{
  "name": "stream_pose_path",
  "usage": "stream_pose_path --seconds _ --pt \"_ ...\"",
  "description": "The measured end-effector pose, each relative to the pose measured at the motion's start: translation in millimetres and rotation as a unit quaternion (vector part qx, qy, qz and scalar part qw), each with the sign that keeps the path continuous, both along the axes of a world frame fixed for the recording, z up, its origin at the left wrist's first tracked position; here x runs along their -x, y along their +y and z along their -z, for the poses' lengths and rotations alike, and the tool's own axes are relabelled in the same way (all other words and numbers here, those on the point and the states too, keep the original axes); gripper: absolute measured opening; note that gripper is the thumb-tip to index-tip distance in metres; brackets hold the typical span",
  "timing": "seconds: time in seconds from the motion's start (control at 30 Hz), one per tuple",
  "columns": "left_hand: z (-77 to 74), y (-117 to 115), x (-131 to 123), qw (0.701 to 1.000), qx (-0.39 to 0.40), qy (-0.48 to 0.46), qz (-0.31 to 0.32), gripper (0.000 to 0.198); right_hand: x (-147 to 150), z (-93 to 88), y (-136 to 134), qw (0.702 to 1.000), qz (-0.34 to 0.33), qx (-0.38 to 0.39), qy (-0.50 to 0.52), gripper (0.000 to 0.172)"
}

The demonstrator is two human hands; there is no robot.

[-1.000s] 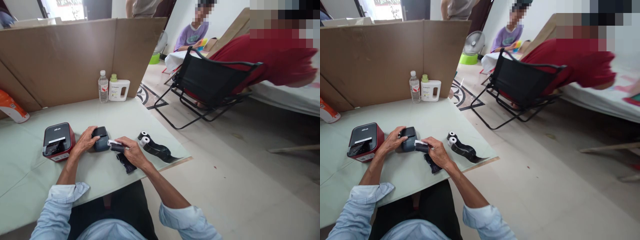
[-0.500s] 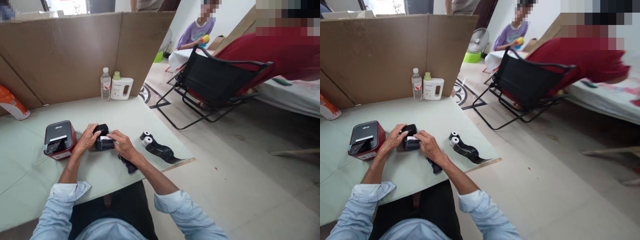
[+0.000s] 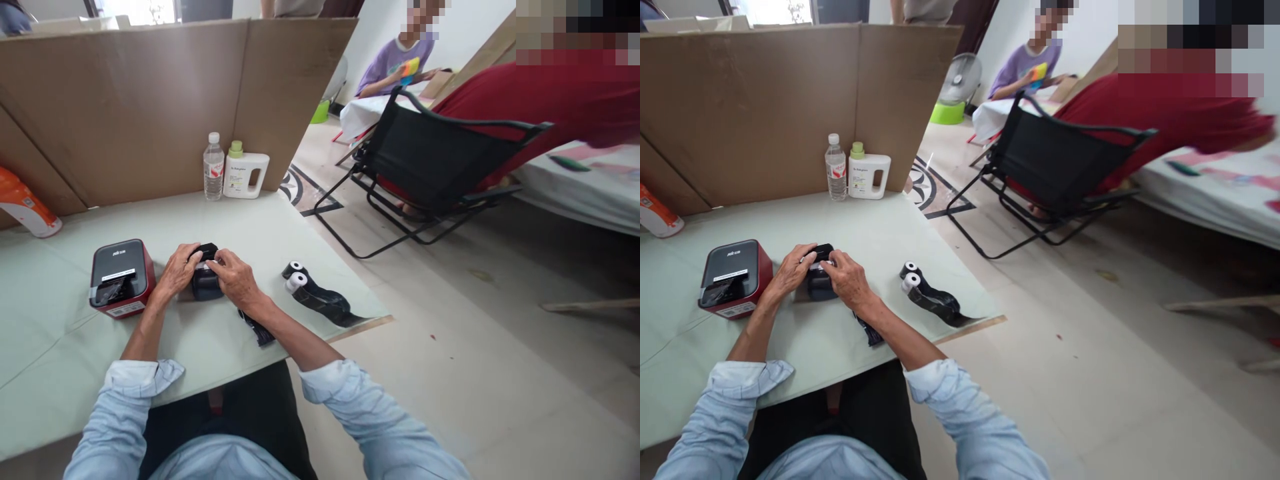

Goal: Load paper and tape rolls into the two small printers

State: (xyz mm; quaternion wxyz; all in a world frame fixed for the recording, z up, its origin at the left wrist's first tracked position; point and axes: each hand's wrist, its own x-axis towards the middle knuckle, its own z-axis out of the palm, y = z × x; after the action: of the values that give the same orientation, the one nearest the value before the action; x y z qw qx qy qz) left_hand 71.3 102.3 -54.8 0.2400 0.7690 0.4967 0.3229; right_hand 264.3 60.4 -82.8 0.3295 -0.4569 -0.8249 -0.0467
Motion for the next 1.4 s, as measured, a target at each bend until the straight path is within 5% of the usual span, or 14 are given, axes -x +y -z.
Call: stream_pose_path --seconds 0.33,0.67,0.93,1.2,1.4 --pt "0.1 1 1 1.0 -0.005 0.002 0.01 0.039 0 -2.5 -2 0.999 0.0 0.001 -0.036 0.032" --pt "0.5 0 1 1.0 0.002 0.004 0.004 0.038 3 8.8 1 0.994 -0.014 -0.05 0.094 0.031" --pt "-3.0 -2 0 1.0 0.008 0.01 0.001 0.037 -1 9.2 -2 0.977 -0.038 -0.008 0.21 0.025" --pt "-1.9 -2 1 1.0 0.0 0.008 0.003 0.037 -3 0.7 -5 0.992 0.006 0.067 0.105 0.023" --pt "-1.6 -2 2 1.0 -0.005 0.01 0.009 0.039 0 -5.3 -10 0.997 0.007 0.047 0.066 0.016"
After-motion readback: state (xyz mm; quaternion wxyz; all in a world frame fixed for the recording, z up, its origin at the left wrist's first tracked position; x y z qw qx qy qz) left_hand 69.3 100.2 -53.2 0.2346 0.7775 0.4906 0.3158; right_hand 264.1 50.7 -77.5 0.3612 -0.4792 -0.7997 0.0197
